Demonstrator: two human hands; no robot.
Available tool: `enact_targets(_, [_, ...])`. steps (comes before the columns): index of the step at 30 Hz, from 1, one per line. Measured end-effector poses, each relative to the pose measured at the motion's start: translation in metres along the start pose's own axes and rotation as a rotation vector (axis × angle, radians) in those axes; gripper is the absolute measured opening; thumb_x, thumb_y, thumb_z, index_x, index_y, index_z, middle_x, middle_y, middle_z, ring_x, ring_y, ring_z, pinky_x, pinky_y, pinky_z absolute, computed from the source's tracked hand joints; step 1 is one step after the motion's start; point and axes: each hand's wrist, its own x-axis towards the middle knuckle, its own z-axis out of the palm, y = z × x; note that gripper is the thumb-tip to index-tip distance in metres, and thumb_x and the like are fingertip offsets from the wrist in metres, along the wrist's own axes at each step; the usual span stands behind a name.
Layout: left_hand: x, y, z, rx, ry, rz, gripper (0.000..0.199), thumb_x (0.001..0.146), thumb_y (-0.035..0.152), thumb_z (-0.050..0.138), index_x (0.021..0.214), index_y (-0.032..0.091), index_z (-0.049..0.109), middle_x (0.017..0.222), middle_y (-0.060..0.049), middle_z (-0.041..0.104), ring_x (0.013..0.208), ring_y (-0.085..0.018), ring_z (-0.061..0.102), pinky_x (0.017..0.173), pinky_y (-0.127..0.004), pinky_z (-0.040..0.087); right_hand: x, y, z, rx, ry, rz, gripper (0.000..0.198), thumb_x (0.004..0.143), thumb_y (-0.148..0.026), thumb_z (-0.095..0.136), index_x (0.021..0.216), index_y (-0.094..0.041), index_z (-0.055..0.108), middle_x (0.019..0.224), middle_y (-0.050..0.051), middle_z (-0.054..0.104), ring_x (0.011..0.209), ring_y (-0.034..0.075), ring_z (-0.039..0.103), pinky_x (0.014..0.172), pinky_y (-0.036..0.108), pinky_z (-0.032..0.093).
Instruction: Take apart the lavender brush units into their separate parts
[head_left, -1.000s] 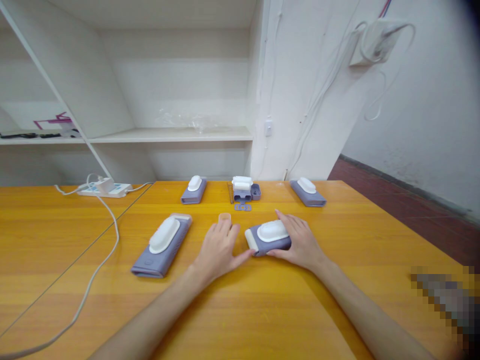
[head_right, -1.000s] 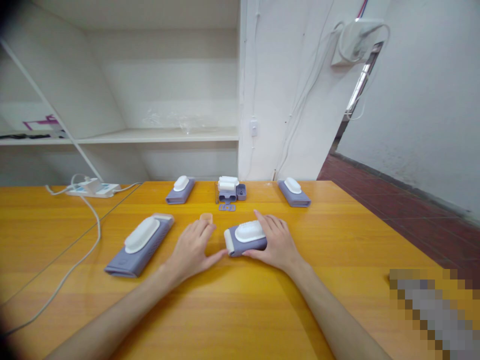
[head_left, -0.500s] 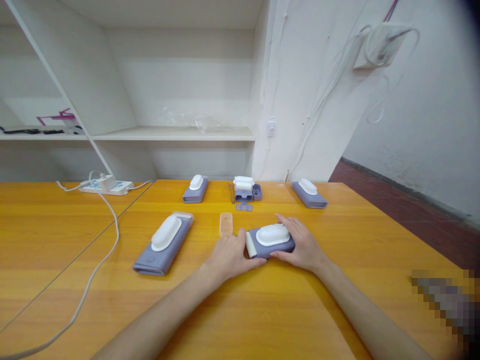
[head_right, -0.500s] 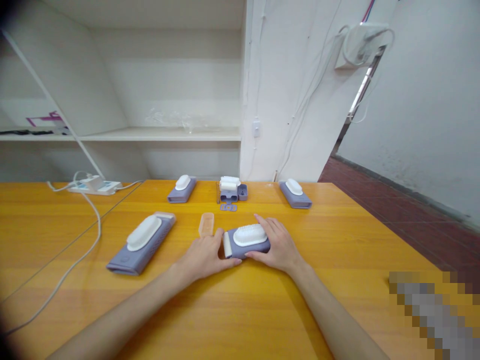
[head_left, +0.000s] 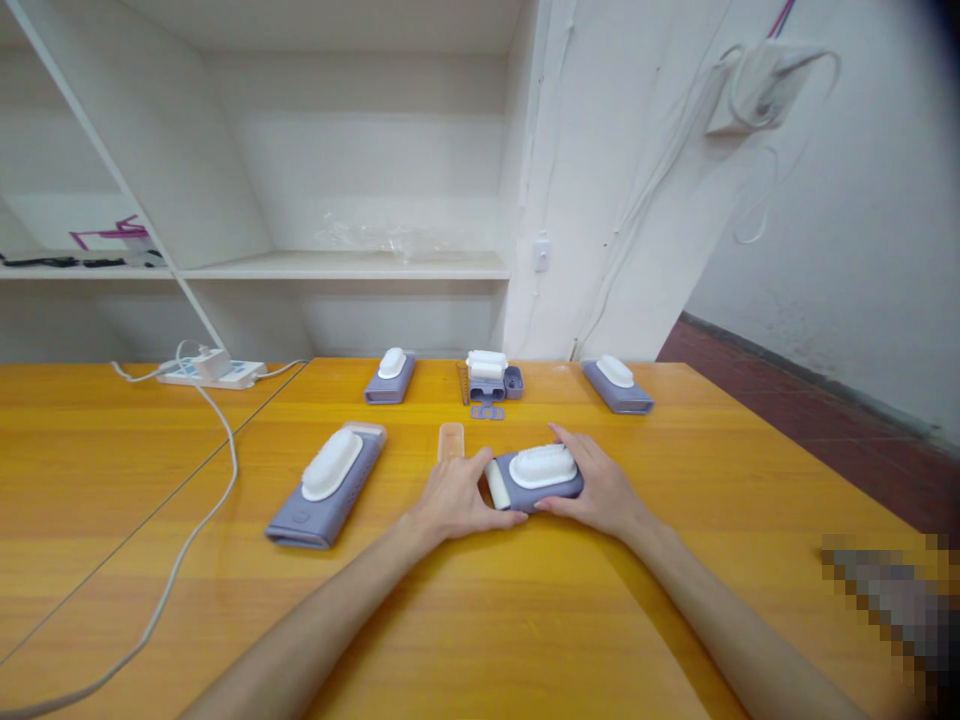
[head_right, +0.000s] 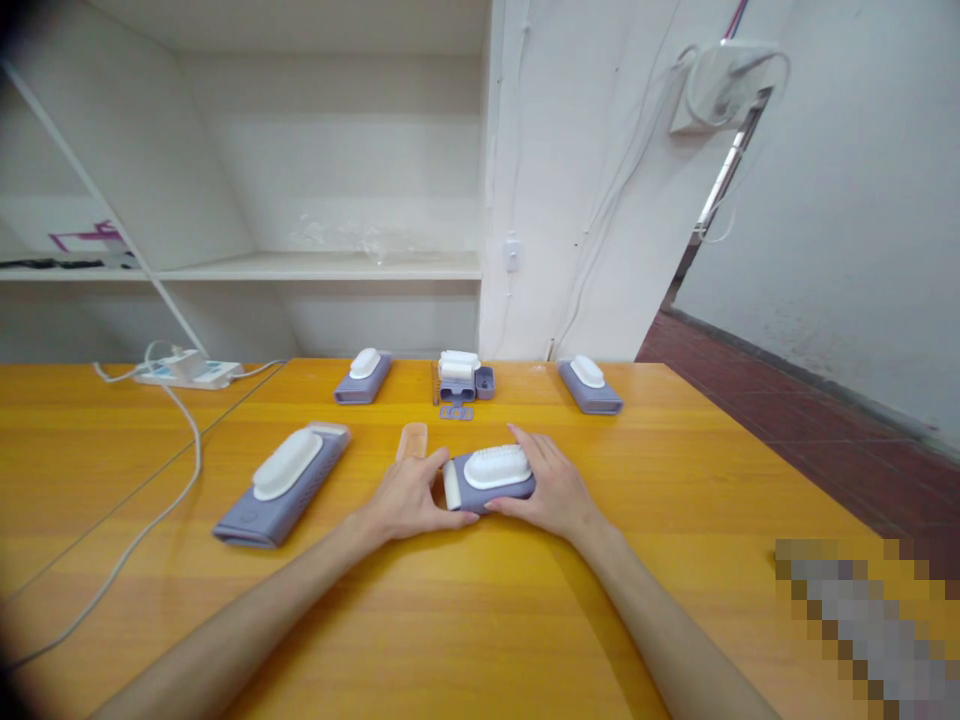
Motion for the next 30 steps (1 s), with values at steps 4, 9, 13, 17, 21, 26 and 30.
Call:
enact_targets(4, [-0.001, -0.001, 0.003, 0.005, 0.021, -0.007, 0.061, 0.054, 0.078, 0.057, 0.079, 0.022, 0.052, 0.064, 0.000, 0.054, 0.067, -0.020, 0.055, 0.053, -0.026, 0.033, 0.000, -0.004, -0.001, 0.021, 0.004, -0.004, 0.095, 0.063, -0.060, 0.071, 0.139, -0.019, 0.033, 0.126, 0.014, 0.052, 0.114, 0.030, 0.050, 0.095, 0.046, 0.043])
enact_targets(9, [-0.005, 0.000, 0.002, -0.035, -0.034, -0.046, 0.060, 0.056, 0.077, 0.056, 0.080, 0.023, 0.050, 0.063, 0.002, 0.054, 0.059, -0.017, 0.054, 0.051, -0.025, 0.033, 0.000, -0.007, -0.003, 0.068, 0.005, -0.028, 0.093, 0.063, -0.058, 0.072, 0.139, -0.021, 0.033, 0.123, 0.013, 0.053, 0.111, 0.030, 0.051, 0.094, 0.047, 0.044])
enact_targets(13, [-0.007, 0.004, -0.001, 0.016, -0.044, -0.058, 0.062, 0.057, 0.078, 0.055, 0.085, 0.022, 0.050, 0.069, -0.001, 0.059, 0.064, -0.022, 0.058, 0.052, -0.027, 0.036, 0.000, -0.007, -0.004, 0.079, 0.012, -0.042, 0.090, 0.064, -0.057, 0.072, 0.137, -0.021, 0.036, 0.121, 0.013, 0.054, 0.110, 0.030, 0.051, 0.094, 0.046, 0.044])
enact_targets(17, [-0.008, 0.012, -0.003, 0.118, -0.041, -0.051, 0.068, 0.061, 0.081, 0.047, 0.090, 0.020, 0.050, 0.078, -0.010, 0.063, 0.073, -0.030, 0.063, 0.060, -0.034, 0.042, 0.000, -0.008, -0.004, 0.068, 0.019, -0.062, 0.088, 0.065, -0.057, 0.072, 0.137, -0.021, 0.036, 0.119, 0.012, 0.054, 0.109, 0.029, 0.052, 0.094, 0.046, 0.044])
enact_targets(21, [-0.007, 0.018, -0.003, 0.172, -0.090, -0.042, 0.068, 0.068, 0.081, 0.039, 0.092, 0.018, 0.051, 0.080, -0.014, 0.065, 0.077, -0.032, 0.064, 0.066, -0.037, 0.044, -0.001, -0.007, -0.003, 0.050, 0.025, -0.068, 0.087, 0.066, -0.056, 0.071, 0.137, -0.021, 0.036, 0.119, 0.012, 0.054, 0.109, 0.029, 0.051, 0.094, 0.046, 0.043])
enact_targets(26, [-0.005, 0.015, -0.003, 0.141, -0.081, -0.006, 0.069, 0.067, 0.082, 0.039, 0.090, 0.018, 0.052, 0.079, -0.013, 0.066, 0.075, -0.031, 0.064, 0.066, -0.037, 0.044, 0.000, -0.007, -0.002, 0.041, 0.021, -0.060, 0.090, 0.064, -0.058, 0.071, 0.138, -0.021, 0.035, 0.117, 0.012, 0.055, 0.107, 0.030, 0.052, 0.092, 0.047, 0.044])
enact_targets(30, [-0.006, 0.012, 0.000, 0.090, -0.037, -0.005, 0.067, 0.063, 0.082, 0.043, 0.086, 0.020, 0.052, 0.074, -0.009, 0.065, 0.071, -0.028, 0.064, 0.059, -0.033, 0.041, 0.000, -0.007, -0.002, 0.060, 0.015, -0.045, 0.092, 0.063, -0.059, 0.072, 0.137, -0.020, 0.035, 0.117, 0.012, 0.055, 0.107, 0.030, 0.052, 0.092, 0.046, 0.045])
